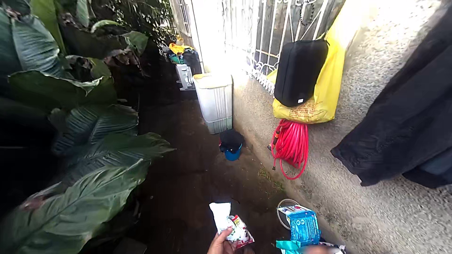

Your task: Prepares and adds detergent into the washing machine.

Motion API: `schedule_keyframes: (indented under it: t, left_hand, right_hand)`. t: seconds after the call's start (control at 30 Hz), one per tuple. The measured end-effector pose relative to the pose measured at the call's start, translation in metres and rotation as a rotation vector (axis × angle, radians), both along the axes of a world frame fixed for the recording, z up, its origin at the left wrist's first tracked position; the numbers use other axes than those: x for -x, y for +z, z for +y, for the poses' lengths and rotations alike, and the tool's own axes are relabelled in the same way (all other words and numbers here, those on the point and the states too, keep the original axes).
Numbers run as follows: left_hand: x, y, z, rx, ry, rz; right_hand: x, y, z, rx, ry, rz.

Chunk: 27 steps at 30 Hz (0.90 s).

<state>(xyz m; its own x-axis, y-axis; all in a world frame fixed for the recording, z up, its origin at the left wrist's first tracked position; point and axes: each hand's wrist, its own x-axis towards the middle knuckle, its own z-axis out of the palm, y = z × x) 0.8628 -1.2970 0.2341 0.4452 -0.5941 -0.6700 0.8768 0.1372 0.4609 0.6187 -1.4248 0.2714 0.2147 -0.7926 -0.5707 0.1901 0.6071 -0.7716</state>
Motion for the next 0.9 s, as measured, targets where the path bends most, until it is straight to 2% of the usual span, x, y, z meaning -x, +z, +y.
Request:
schedule_keyframes:
  t: [0.1,0.2,0.4,0.5,0.63,0.73,0.9]
  left_hand:
    - [-0.037,-0.005,-0.048,0.003,0.022,0.033]
    - [-0.079,-0.012,-0.086,-0.081,0.072,0.033]
    - [-0.176,-0.013,-0.149,-0.189,0.231,0.009]
    - [-0.21,-0.007,-0.174,-0.154,0.401,0.029]
    - [-0.265,-0.009,-0.214,-0.09,0.6,0.185]
    - [-0.325,-0.017,-0.265,-0.073,0.602,0.216]
    - [-0.447,-0.045,-0.365,-0.008,0.52,0.218]
  right_hand:
    - [-0.054,-0.001,-0.058,-0.098,0.017,0.02]
    - [-0.118,0.0,-0.121,-0.139,0.059,0.06]
    - [-0.27,-0.002,-0.242,-0.187,0.283,0.059]
    - [-0.333,-0.004,-0.271,-0.207,0.36,0.058]
    - [-0.396,-0.02,-0.297,-0.258,0.413,0.045]
    - [-0.436,-0.042,-0.327,-0.281,0.393,0.078]
    - [-0.506,-0.076,-0.392,-0.294,0.174,0.235]
